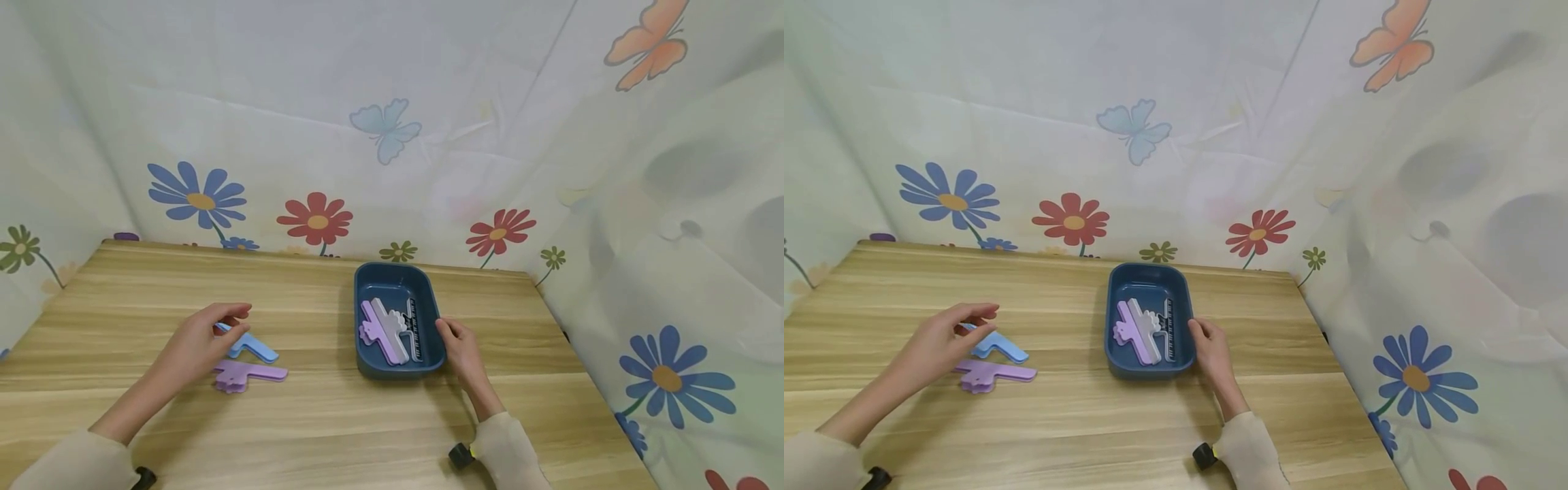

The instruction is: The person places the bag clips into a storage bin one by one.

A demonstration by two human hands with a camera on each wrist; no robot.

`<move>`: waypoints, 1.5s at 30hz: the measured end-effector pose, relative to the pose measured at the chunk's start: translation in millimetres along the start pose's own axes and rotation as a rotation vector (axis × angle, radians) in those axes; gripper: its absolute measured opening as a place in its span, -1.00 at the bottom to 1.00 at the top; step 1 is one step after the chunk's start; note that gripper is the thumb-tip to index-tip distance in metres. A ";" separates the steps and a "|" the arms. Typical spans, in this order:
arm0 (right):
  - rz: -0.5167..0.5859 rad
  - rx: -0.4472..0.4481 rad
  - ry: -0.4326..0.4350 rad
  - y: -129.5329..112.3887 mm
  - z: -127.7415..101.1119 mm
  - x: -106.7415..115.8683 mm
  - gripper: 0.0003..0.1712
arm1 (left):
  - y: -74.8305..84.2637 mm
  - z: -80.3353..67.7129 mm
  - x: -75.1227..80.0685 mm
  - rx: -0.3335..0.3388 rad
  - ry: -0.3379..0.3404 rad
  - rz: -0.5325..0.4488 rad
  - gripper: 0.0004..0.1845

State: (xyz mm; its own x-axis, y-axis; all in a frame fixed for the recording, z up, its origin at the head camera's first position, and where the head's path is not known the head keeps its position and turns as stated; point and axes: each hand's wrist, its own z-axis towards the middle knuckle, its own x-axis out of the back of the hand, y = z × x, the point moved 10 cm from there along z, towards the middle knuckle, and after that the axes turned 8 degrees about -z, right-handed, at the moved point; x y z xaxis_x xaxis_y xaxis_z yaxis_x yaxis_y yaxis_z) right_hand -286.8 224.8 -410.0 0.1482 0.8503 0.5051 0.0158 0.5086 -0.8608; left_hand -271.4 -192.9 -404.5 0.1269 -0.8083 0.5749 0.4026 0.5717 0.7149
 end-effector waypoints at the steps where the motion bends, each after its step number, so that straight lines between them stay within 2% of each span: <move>1: 0.002 -0.002 0.001 0.7 -0.1 0.0 -0.61 | -1.2 -1.1 0.9 -0.001 0.003 0.006 -0.61; 5: 0.004 -0.010 0.004 2.5 -0.2 -0.1 -0.60 | -8.0 -4.0 1.7 0.019 -0.005 0.026 -0.60; 13: 0.009 0.005 0.000 2.6 0.8 -0.3 -0.61 | -29.7 -11.0 1.7 0.155 -0.045 0.095 -0.50; 21: 0.011 0.005 0.004 4.3 1.0 0.6 -0.62 | -46.4 -10.5 -4.3 0.242 -0.141 0.172 -0.43; 26: 0.015 0.003 0.002 3.6 1.4 0.1 -0.61 | -48.6 -10.0 -10.1 0.266 -0.187 0.194 -0.43; 34: 0.013 0.010 0.003 5.8 3.7 -0.3 -0.62 | -50.1 -9.4 -14.4 0.313 -0.225 0.194 -0.42; 41: 0.013 0.009 0.007 2.7 2.5 -0.2 -0.62 | -50.5 -9.8 -15.4 0.344 -0.236 0.269 -0.23; 45: 0.015 0.001 0.006 1.4 1.1 -0.3 -0.61 | -51.5 -10.2 -17.2 0.350 -0.245 0.286 -0.20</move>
State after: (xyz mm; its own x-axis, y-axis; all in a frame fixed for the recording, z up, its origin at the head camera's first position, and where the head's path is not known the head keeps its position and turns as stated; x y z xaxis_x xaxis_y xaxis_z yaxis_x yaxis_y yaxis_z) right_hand -287.9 225.4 -411.3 0.1539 0.8570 0.4917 0.0129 0.4959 -0.8683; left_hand -285.1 -209.9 -455.3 -0.0458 -0.5798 0.8134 0.0501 0.8119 0.5816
